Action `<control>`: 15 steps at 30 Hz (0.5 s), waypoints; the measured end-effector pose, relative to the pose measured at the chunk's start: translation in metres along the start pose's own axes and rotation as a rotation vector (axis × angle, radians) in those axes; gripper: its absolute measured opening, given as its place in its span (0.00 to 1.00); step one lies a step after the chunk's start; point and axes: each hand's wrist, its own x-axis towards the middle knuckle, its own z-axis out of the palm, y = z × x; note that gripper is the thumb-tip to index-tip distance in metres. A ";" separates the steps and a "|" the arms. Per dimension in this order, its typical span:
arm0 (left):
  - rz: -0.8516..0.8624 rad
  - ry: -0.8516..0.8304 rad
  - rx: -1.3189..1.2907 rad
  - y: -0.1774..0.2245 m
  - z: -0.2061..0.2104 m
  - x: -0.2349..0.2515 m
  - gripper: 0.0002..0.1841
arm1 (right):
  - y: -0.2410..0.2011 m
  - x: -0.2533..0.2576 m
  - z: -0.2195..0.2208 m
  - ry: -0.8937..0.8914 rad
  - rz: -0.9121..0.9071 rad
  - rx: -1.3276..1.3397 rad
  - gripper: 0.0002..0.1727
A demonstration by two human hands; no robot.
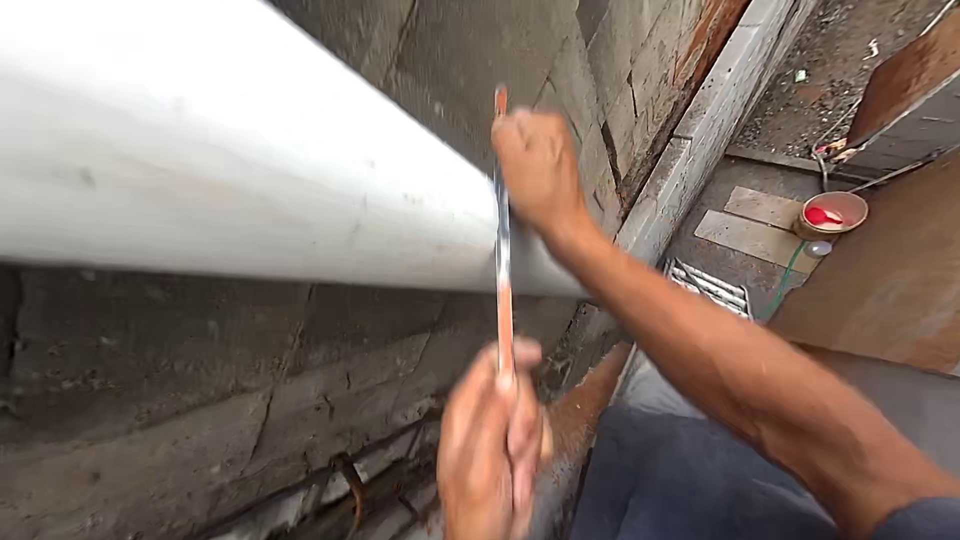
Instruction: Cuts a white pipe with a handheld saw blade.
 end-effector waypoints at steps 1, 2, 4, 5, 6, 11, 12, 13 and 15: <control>-0.007 -0.020 -0.029 -0.001 -0.005 -0.003 0.15 | -0.002 -0.006 0.000 0.026 -0.027 0.008 0.20; -0.008 -0.029 -0.051 -0.003 -0.006 -0.003 0.14 | -0.001 -0.007 0.001 0.034 -0.038 0.014 0.20; 0.020 -0.036 -0.025 -0.005 0.002 0.012 0.15 | 0.002 0.003 0.001 -0.007 -0.026 0.004 0.20; 0.035 -0.027 -0.029 -0.005 0.008 0.029 0.16 | 0.002 0.019 0.001 -0.027 -0.008 0.006 0.20; 0.045 -0.012 -0.048 -0.005 0.013 0.043 0.17 | 0.003 0.035 0.001 -0.036 0.023 0.012 0.20; 0.005 -0.011 -0.040 -0.005 0.002 0.017 0.15 | 0.006 0.021 0.006 0.002 0.039 0.016 0.22; -0.011 -0.020 -0.051 -0.005 -0.002 0.003 0.14 | 0.004 0.005 0.005 0.024 -0.005 0.010 0.20; -0.032 -0.035 -0.093 -0.005 -0.007 -0.007 0.14 | 0.002 -0.005 0.005 0.047 -0.042 0.008 0.20; -0.043 -0.063 -0.116 -0.002 -0.006 -0.006 0.14 | 0.005 -0.012 0.005 0.066 -0.069 -0.013 0.20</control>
